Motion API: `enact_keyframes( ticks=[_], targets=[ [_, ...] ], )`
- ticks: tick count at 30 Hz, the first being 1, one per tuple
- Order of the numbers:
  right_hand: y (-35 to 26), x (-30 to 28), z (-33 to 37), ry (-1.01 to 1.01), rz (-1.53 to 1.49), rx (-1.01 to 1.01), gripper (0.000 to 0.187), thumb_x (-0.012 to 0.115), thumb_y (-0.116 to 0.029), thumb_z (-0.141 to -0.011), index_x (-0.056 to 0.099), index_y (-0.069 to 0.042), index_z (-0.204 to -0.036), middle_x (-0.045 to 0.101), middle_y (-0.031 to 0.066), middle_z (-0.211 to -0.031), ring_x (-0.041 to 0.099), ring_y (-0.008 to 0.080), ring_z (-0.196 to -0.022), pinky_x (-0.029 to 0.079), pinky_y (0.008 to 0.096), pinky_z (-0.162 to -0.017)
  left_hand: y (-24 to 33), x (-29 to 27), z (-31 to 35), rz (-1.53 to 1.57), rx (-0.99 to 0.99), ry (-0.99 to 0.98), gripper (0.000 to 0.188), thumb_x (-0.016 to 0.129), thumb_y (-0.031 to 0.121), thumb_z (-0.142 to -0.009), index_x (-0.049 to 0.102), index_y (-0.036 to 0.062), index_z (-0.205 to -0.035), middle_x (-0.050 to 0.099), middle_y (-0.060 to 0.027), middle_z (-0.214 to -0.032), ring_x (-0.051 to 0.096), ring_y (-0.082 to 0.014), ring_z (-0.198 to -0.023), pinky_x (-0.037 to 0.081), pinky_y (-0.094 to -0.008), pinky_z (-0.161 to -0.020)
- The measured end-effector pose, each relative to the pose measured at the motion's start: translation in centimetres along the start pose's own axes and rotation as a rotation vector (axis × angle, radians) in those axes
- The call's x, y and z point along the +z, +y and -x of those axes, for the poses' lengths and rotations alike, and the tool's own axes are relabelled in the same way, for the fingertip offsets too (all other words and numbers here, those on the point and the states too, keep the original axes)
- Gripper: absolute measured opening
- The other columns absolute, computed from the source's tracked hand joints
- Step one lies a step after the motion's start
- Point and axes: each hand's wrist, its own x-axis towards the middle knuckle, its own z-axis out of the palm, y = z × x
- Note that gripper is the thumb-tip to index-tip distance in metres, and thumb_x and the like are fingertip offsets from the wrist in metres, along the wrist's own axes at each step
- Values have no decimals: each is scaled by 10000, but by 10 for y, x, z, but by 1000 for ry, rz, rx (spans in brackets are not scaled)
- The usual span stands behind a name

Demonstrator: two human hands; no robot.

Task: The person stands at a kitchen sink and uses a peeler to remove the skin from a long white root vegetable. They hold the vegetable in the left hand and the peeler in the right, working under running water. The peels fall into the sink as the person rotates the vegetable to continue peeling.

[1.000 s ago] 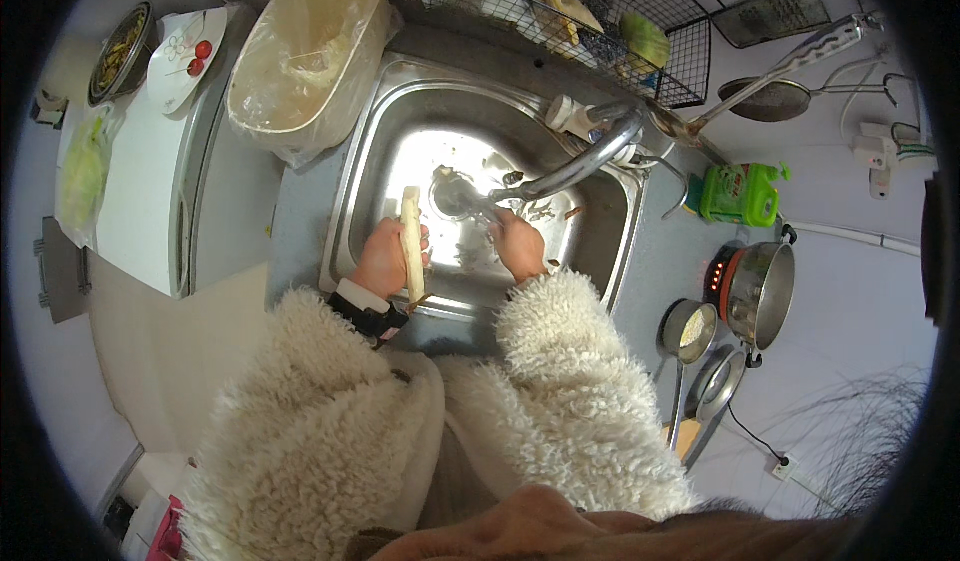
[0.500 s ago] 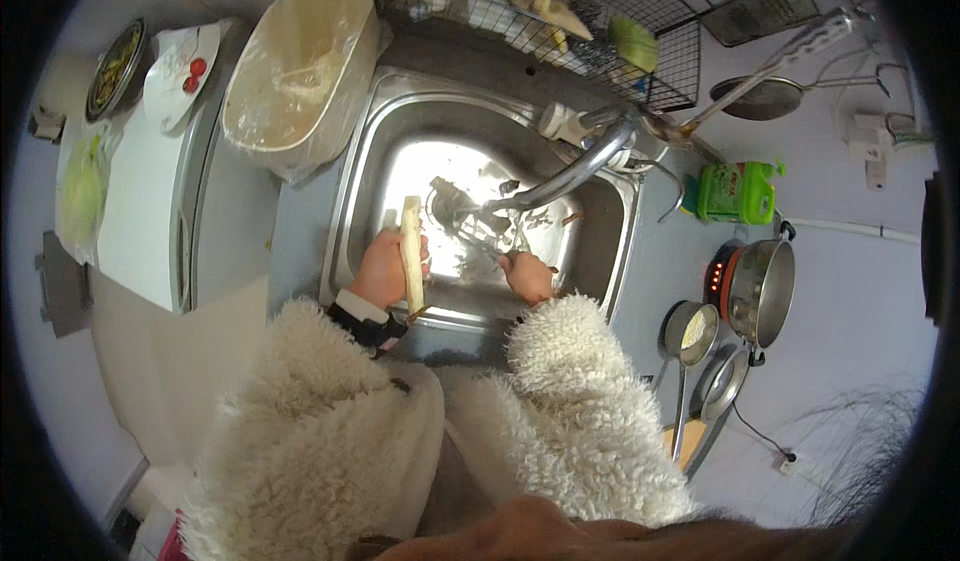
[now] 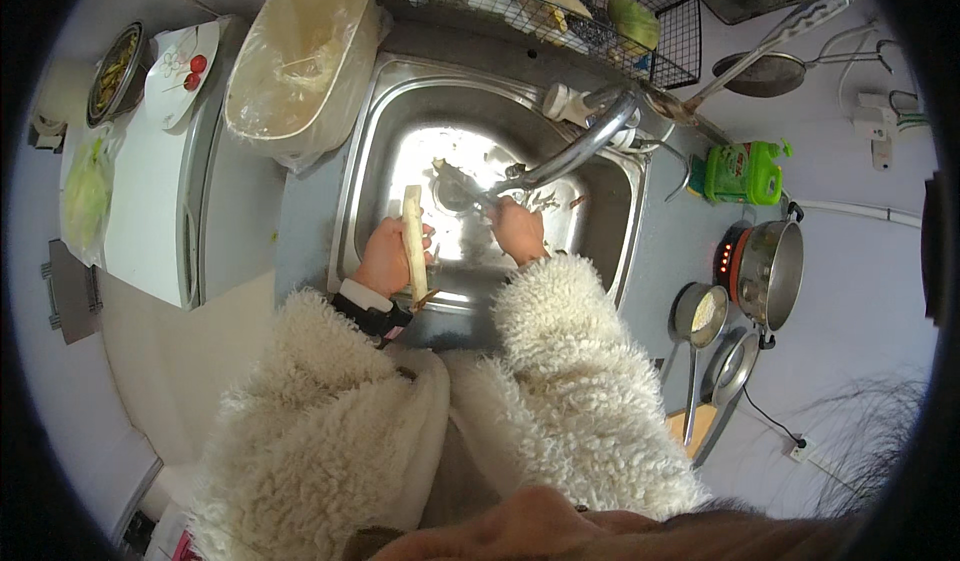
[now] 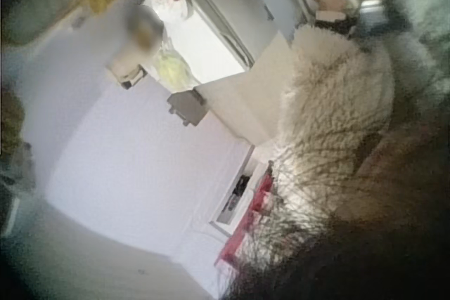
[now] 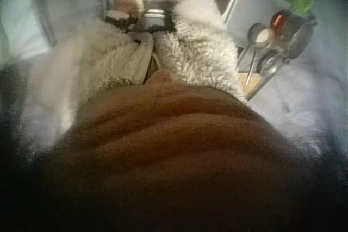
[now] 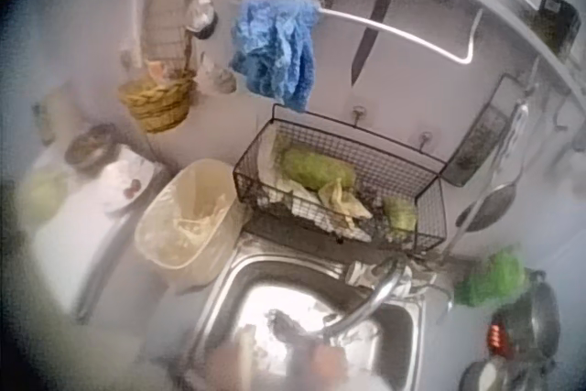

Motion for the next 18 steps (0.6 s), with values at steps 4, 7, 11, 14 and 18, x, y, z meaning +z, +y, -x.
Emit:
enact_keyframes(
  ticks=[4,7,11,14,18],
  targets=[
    [9,-1,16,26,-86,75,308,588,-299,-873,586,-69,-1079,685,162,-857,651,366,-829,483,454,-772,3,-3,-2,-14,48,-7,325,500,226,-852,476,88,-1146,509,-55,-923,498,-181,-801,451,-340,-677],
    [15,-1,27,65,-116,46,310,631,-278,-856,587,-65,-1077,681,156,-810,653,367,-784,490,447,-740,-1,-2,-8,-90,71,60,324,569,184,-838,484,78,-1132,517,-43,-917,499,-158,-787,446,-316,-657],
    [20,-5,43,91,-67,-10,270,652,-241,-848,604,-65,-1046,668,162,-747,653,361,-730,503,434,-692,-7,-2,-33,-427,136,119,405,638,178,-832,468,53,-1177,485,-32,-928,465,-127,-790,438,-304,-684],
    [24,-11,54,112,-153,-50,249,652,-237,-849,618,-64,-1024,659,162,-722,652,357,-711,503,434,-676,-10,-1,-66,-605,248,217,356,670,158,-816,510,24,-1105,539,-42,-851,496,-125,-704,448,-293,-624],
    [31,-16,67,153,-192,-87,241,663,-227,-838,627,-62,-1011,656,159,-710,649,351,-685,502,432,-662,-10,2,-97,-746,349,263,280,674,106,-806,542,17,-1037,564,-44,-796,513,-124,-638,445,-284,-556]
  ],
)
